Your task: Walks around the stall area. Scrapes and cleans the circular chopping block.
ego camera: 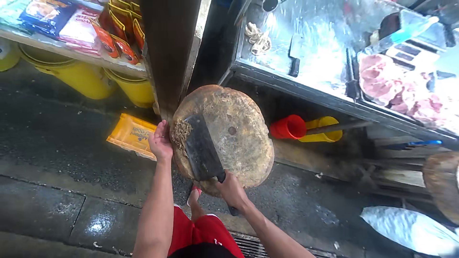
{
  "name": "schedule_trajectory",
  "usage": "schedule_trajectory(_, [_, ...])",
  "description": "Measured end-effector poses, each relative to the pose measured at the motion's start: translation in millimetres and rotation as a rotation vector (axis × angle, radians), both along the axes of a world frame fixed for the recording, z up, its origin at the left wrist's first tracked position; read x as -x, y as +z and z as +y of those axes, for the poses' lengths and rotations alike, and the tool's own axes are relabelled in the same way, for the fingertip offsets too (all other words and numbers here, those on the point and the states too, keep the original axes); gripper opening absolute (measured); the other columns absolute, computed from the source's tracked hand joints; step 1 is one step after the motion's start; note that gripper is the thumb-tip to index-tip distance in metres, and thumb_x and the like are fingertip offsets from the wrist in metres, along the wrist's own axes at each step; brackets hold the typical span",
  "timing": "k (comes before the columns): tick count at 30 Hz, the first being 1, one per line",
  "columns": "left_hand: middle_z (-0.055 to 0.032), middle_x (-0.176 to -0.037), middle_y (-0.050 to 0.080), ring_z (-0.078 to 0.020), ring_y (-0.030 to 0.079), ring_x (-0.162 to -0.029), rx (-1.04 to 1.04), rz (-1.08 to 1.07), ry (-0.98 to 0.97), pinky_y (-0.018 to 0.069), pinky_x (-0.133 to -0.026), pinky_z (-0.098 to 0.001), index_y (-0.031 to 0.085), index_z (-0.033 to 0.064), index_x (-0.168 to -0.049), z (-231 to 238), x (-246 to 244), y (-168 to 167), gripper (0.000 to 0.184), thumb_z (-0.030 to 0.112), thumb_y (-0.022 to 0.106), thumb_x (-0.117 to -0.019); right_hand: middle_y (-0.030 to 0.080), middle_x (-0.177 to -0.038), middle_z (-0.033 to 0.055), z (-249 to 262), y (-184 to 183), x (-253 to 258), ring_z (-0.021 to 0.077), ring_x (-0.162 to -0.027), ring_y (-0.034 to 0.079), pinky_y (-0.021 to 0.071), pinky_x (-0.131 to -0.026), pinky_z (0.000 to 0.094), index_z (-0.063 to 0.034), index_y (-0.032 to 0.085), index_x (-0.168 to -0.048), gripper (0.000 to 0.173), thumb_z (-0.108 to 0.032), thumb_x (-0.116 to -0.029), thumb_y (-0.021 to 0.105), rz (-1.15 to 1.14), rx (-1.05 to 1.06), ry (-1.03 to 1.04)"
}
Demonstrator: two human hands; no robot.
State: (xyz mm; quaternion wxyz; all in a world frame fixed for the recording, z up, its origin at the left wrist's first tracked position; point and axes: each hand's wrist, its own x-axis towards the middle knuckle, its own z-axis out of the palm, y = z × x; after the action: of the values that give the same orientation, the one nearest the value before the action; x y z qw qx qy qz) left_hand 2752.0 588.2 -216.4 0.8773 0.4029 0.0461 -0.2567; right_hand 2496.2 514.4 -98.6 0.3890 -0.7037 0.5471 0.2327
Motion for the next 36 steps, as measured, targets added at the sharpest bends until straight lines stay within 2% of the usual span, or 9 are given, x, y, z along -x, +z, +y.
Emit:
schedule_trajectory(2, [-0.0131, -0.15, 0.056, -0.0256, 0.052, -0.14, 0.035, -0.02, -0.016, 0.0428, -0.115, -0.0461, 0.054, 0.0036, -0.143, 0.2, -3.6, -4.3, 0.082, 0.044, -0.006, -0.1041, 0.068, -0.085, 0.0096, -8.0, 15.0, -7.6, 0.0274, -0.078, 0.069, 0.057, -0.069, 0.0515, -0.0114, 0.059, -0.119, 0.035, -0.029, -0.0903, 0.068, 0.064, 0.052, 0.07])
schedule_trajectory(8, [-0.0165, -0.145, 0.059, -0.0263, 0.058, -0.133, 0.021, 0.01, 0.02, 0.0449, -0.114, -0.0427, 0.053, -0.0008, -0.142, -6.4, -9.1, -8.6, 0.082, 0.044, -0.005, -0.1061, 0.067, -0.084, 0.0089, -20.1, 27.7, -13.3, 0.0262, -0.075, 0.069, 0.0563, -0.067, 0.0505, -0.0128, 0.06, -0.118, 0.032, -0.028, -0.0904, 0.067, 0.116, 0.074, 0.127])
schedule_trajectory(12, [-0.0172, -0.138, 0.064, -0.0266, 0.063, -0.126, 0.01, 0.063, 0.035, 0.0483, -0.11, -0.0432, 0.056, -0.0005, -0.138, -7.9, -8.1, -3.4, 0.082, 0.046, -0.004, -0.1069, 0.068, -0.075, 0.008, -9.5, 0.9, 12.9, 0.0226, -0.056, 0.067, 0.0601, -0.056, 0.0455, -0.0105, 0.062, -0.114, 0.033, -0.026, -0.0866, 0.069, -0.032, -0.023, -0.081])
schedule_trajectory(16, [-0.016, -0.138, 0.064, -0.0256, 0.063, -0.126, -0.012, 0.054, -0.004, 0.0493, -0.108, -0.0437, 0.058, 0.001, -0.136, -8.9, -13.1, 0.4, 0.083, 0.044, -0.006, -0.1059, 0.066, -0.068, 0.0111, 0.1, -17.5, 44.0, 0.0229, -0.048, 0.065, 0.0595, -0.048, 0.0418, -0.0042, 0.06, -0.116, 0.031, -0.014, -0.088, 0.068, -0.148, -0.058, -0.339])
schedule_trajectory(20, [-0.0164, -0.14, 0.063, -0.0264, 0.061, -0.129, -0.03, 0.021, -0.019, 0.0486, -0.11, -0.0445, 0.058, 0.0015, -0.137, -11.6, -14.3, -4.5, 0.083, 0.045, -0.006, -0.1065, 0.065, -0.067, 0.0114, 2.6, -18.1, 53.3, 0.0227, -0.047, 0.064, 0.0591, -0.047, 0.0404, -0.0033, 0.058, -0.116, 0.031, -0.01, -0.087, 0.068, -0.155, -0.075, -0.422])
schedule_trajectory(28, [-0.0163, -0.145, 0.059, -0.0268, 0.06, -0.131, -0.007, 0.031, -0.049, 0.0476, -0.111, -0.0443, 0.054, 0.0014, -0.141, -8.3, -17.2, -0.8, 0.087, 0.047, -0.01, -0.1047, 0.068, -0.076, 0.009, 4.2, -3.2, -6.5, 0.0226, -0.055, 0.068, 0.0612, -0.055, 0.0456, -0.0094, 0.061, -0.115, 0.034, -0.025, -0.0864, 0.07, -0.064, -0.055, -0.098])
schedule_trajectory(31, [-0.0158, -0.147, 0.058, -0.0263, 0.058, -0.134, 0.008, 0.034, -0.059, 0.046, -0.113, -0.044, 0.054, 0.0015, -0.142, -6.6, -18.5, -3.1, 0.088, 0.048, -0.011, -0.1041, 0.067, -0.083, 0.0093, -1.3, 8.9, -13.9, 0.0247, -0.068, 0.069, 0.0585, -0.064, 0.0494, -0.0108, 0.059, -0.12, 0.036, -0.028, -0.0896, 0.068, 0.01, 0.02, -0.01])
schedule_trajectory(34, [-0.016, -0.146, 0.058, -0.0263, 0.058, -0.134, 0.027, 0.043, -0.064, 0.0461, -0.113, -0.044, 0.054, 0.0015, -0.142, -4.7, -19.3, -5.4, 0.089, 0.05, -0.011, -0.1043, 0.067, -0.079, 0.0073, -7.2, 15.1, -8.6, 0.0227, -0.063, 0.068, 0.0589, -0.061, 0.0468, -0.0126, 0.06, -0.119, 0.034, -0.027, -0.0887, 0.067, 0.032, 0.035, 0.02])
schedule_trajectory(36, [-0.0166, -0.145, 0.059, -0.0268, 0.059, -0.132, 0.03, 0.059, -0.05, 0.0467, -0.112, -0.0441, 0.054, 0.0014, -0.141, -5.8, -18.6, -3.3, 0.089, 0.051, -0.01, -0.1044, 0.067, -0.075, 0.0071, -7.7, 7.9, 2.6, 0.0219, -0.057, 0.067, 0.0591, -0.056, 0.0448, -0.0115, 0.061, -0.115, 0.032, -0.024, -0.0867, 0.068, -0.023, 0.0, -0.058])
